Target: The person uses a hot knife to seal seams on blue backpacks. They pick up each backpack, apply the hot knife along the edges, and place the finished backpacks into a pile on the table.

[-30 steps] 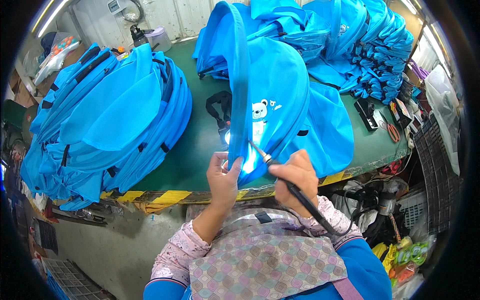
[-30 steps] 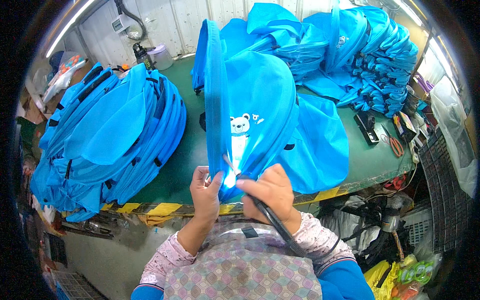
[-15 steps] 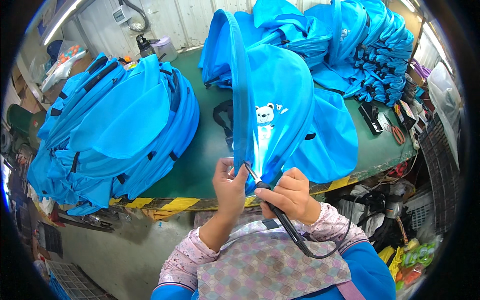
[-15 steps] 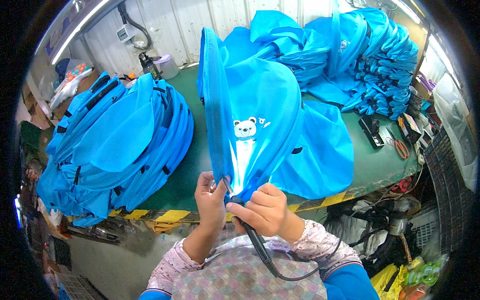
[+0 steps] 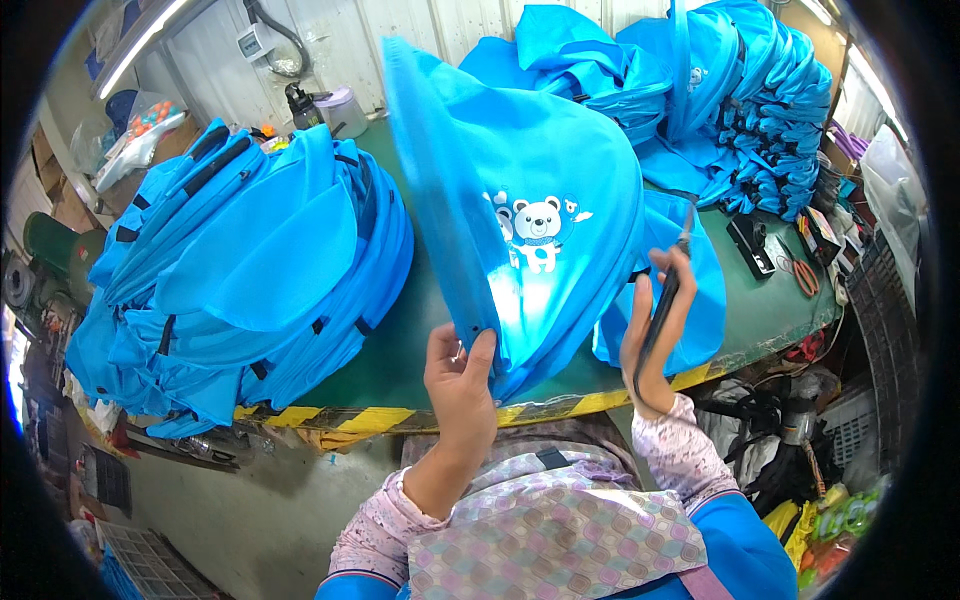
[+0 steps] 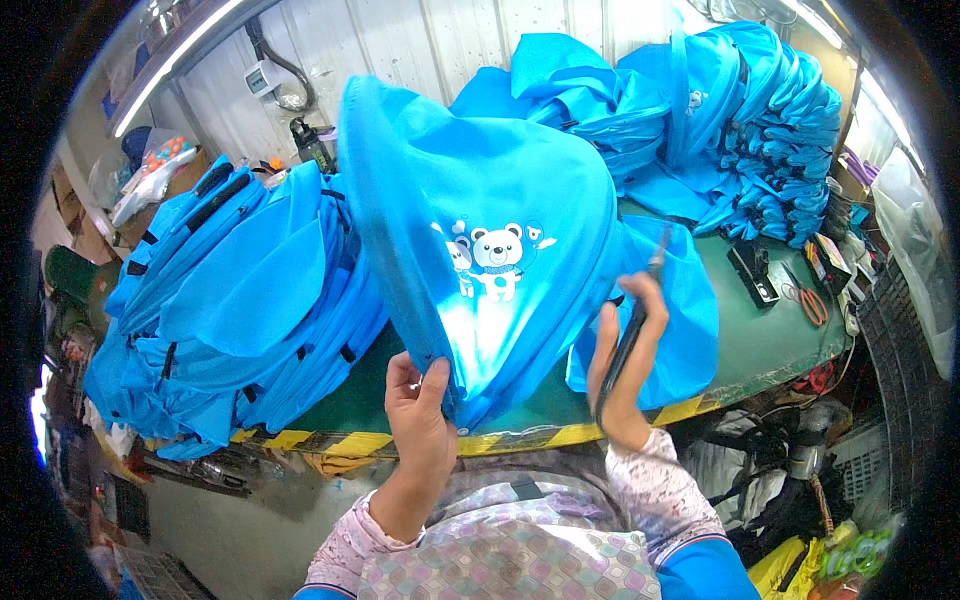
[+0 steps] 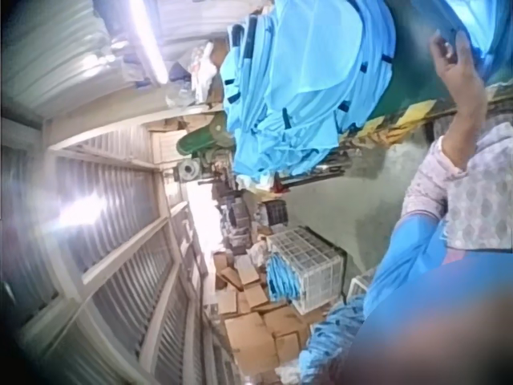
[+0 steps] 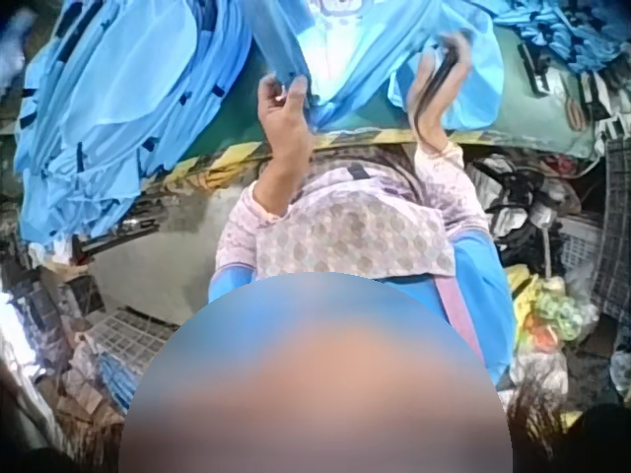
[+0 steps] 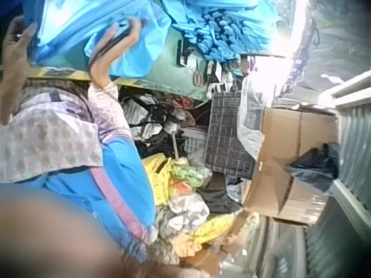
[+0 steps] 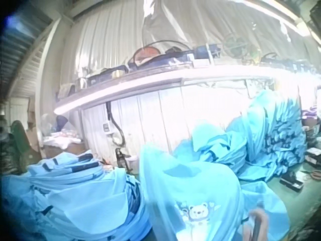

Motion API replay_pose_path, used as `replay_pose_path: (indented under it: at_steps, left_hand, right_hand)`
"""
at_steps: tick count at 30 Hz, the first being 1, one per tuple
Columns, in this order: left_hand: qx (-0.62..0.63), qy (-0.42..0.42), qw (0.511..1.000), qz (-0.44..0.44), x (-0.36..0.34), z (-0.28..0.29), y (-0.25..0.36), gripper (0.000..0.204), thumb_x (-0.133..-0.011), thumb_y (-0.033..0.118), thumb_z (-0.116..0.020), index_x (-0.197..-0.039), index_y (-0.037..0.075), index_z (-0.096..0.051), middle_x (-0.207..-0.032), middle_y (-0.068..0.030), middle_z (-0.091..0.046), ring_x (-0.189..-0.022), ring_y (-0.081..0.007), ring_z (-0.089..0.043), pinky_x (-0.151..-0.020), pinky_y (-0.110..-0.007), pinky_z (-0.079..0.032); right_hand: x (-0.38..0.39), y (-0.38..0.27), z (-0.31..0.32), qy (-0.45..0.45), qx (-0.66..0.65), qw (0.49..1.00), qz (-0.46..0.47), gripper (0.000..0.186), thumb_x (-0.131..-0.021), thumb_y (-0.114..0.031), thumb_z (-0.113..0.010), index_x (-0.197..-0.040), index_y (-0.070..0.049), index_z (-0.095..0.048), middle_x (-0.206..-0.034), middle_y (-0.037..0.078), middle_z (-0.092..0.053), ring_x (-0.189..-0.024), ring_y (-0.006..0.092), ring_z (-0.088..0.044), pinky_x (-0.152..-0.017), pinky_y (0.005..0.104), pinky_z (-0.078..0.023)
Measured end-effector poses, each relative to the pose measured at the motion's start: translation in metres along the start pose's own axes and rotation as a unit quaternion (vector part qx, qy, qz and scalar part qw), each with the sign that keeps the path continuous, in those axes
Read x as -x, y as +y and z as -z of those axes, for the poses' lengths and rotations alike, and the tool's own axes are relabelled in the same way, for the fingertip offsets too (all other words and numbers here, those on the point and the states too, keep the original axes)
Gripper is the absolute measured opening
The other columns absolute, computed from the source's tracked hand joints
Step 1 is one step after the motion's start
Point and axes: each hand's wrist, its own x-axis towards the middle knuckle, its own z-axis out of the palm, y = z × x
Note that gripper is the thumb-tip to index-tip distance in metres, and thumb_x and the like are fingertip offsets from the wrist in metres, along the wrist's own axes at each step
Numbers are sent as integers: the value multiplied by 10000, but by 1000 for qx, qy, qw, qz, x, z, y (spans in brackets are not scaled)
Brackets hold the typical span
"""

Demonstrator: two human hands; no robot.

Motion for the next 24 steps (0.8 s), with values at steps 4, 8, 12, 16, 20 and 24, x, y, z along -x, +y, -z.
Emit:
replay_pose_path:
  at_steps: [4, 8, 12, 16, 20, 24]
  left_hand:
    - [-96, -42, 994, -35, 1, -4, 5, 457, -910, 126, -736, -1269, 35, -468, -1167, -111, -623, -1074, -195, -621, -937, -359, -501]
    - [-502, -180, 832, -154, -3, -24, 1, 636, -898, 233, -739, -1349, -39, -381, -1179, -290, -556, -1058, -439, -597, -920, -478, -473]
    - [-516, -233, 790, -236, -33, -64, 7, 508, -915, -22, -603, -1377, -41, -391, -1173, -294, -570, -1069, -467, -603, -870, -434, -489]
    - [-454, -190, 816, -304, -119, -111, 16, 448, -955, 95, -602, -1348, -61, -455, -1233, -284, -587, -1118, -426, -610, -954, -429, -469]
    - [-513, -259, 685, -447, -229, -175, 0, 507, -934, 149, -613, -1358, -74, -444, -1254, -331, -584, -1170, -462, -581, -987, -445, -457]
    - [-600, -302, 643, -367, -347, -282, -45, 574, -918, 200, -651, -1395, -39, -439, -1270, -324, -576, -1181, -467, -567, -1000, -475, -455]
  right_hand:
    - [-21, 26, -27, 33, -145, 954, -260, 592, -1015, -165, -571, -1494, -10, -259, -1405, 181, -475, -1217, 265, -502, -995, 372, -407]
    - [-44, -11, -54, 23, -166, 986, 14, 632, -994, -232, -597, -1492, -17, -273, -1442, 167, -441, -1258, 251, -474, -974, 376, -418]
    - [-91, -35, -60, -82, -235, 952, 179, 763, -950, -328, -671, -1493, -29, -228, -1446, 232, -448, -1250, 306, -539, -980, 407, -472]
    - [-114, -8, -57, 54, -337, 930, 137, 710, -953, -348, -678, -1443, 11, -311, -1425, 277, -461, -1142, 342, -636, -1011, 452, -472]
    - [-82, 47, -42, 92, -332, 935, 78, 671, -1003, -308, -609, -1474, -26, -224, -1388, 305, -475, -1045, 307, -685, -963, 443, -497]
    - [-78, 111, -39, 25, -280, 960, -10, 617, -1010, -261, -593, -1450, -7, -243, -1368, 306, -483, -895, 251, -707, -835, 372, -567]
